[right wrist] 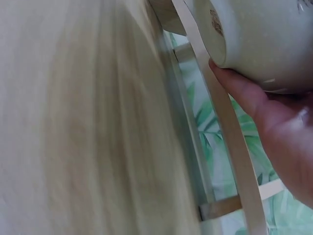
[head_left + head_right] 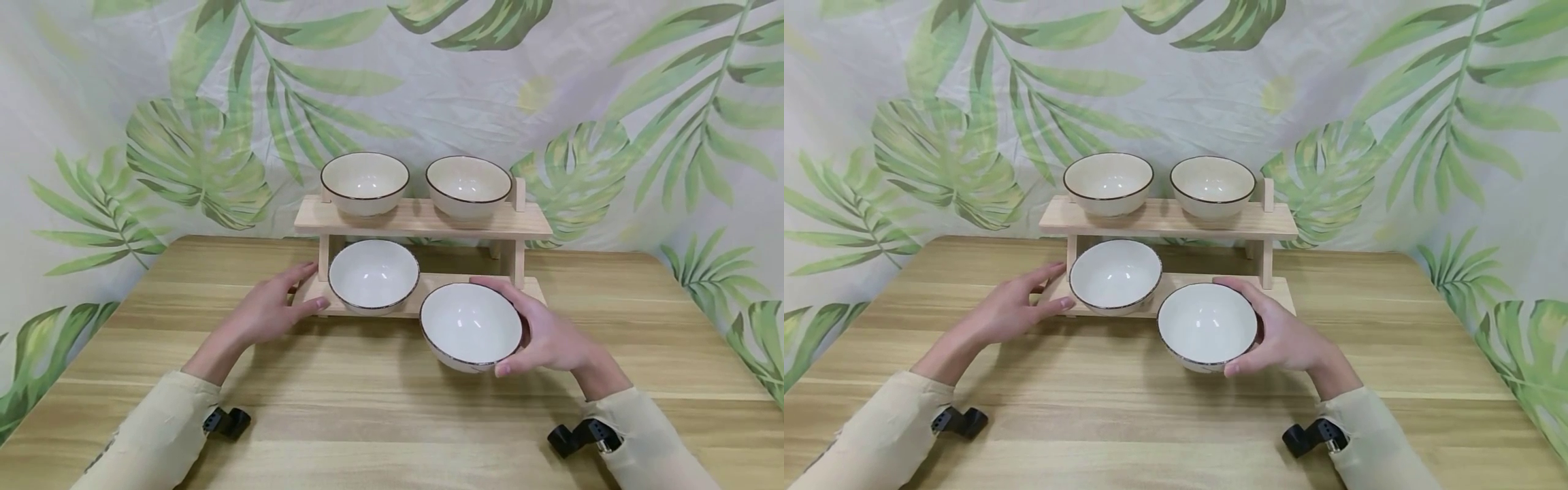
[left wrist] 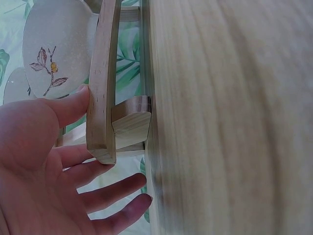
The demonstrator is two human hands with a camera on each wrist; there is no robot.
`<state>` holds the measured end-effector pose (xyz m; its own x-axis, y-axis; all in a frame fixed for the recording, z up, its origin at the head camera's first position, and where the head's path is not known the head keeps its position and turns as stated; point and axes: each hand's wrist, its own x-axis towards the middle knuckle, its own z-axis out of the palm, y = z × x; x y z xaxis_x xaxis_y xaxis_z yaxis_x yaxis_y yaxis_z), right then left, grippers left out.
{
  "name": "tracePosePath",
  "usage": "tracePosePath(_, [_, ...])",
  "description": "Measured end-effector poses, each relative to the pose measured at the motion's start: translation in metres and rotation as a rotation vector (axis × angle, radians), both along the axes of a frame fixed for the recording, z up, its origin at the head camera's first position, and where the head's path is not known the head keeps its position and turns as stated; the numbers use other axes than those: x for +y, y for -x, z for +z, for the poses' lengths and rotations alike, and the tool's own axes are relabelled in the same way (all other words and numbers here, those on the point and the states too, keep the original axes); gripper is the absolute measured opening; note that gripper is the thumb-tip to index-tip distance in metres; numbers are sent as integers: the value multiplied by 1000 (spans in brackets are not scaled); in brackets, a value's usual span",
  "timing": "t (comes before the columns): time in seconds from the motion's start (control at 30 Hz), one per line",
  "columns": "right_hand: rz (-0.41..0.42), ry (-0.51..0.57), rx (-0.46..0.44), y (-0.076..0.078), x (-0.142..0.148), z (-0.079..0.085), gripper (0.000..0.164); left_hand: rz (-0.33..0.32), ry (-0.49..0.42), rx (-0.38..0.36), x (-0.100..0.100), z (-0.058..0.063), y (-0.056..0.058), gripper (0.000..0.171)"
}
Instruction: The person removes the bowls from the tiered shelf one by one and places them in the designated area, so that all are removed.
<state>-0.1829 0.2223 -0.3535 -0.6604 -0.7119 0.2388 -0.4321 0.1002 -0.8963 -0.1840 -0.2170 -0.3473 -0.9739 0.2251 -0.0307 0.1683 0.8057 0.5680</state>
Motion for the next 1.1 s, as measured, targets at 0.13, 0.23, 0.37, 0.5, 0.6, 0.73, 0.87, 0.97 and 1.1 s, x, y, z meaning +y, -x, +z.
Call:
tracePosePath(0.13, [72, 14, -49, -3, -7, -3, 117, 0, 0, 0, 0, 0, 0, 81])
tracePosePath(0.23, [107, 28, -93, -5, -13, -6, 117, 1, 1, 1, 0, 0, 0, 81])
tracePosePath(0.37, [140, 32, -101, -9, -21, -11, 117, -1, 3, 2, -1, -1, 0, 80])
tracePosePath(0.5, [169, 35, -134, -12, -29, -15, 116, -2, 6, 4, 0, -1, -1, 80])
tracePosePath(0.6, [172, 32, -155, -14, -34, -17, 114, -1, 4, 5, 0, -1, -1, 81])
tracePosePath(0.73, [156, 17, -154, -18, -41, -20, 113, -1, 2, 6, 0, -1, -1, 81])
tracePosePath(0.87, [148, 16, -165, -22, -47, -22, 113, -2, 0, 9, 1, -1, -1, 81])
tracePosePath(0.97, [139, 27, -180, -25, -52, -22, 112, -2, 0, 13, 1, -1, -1, 81])
tracePosePath(1.1, [116, 46, -218, -29, -60, -22, 111, 0, 2, 16, 0, -1, -1, 81])
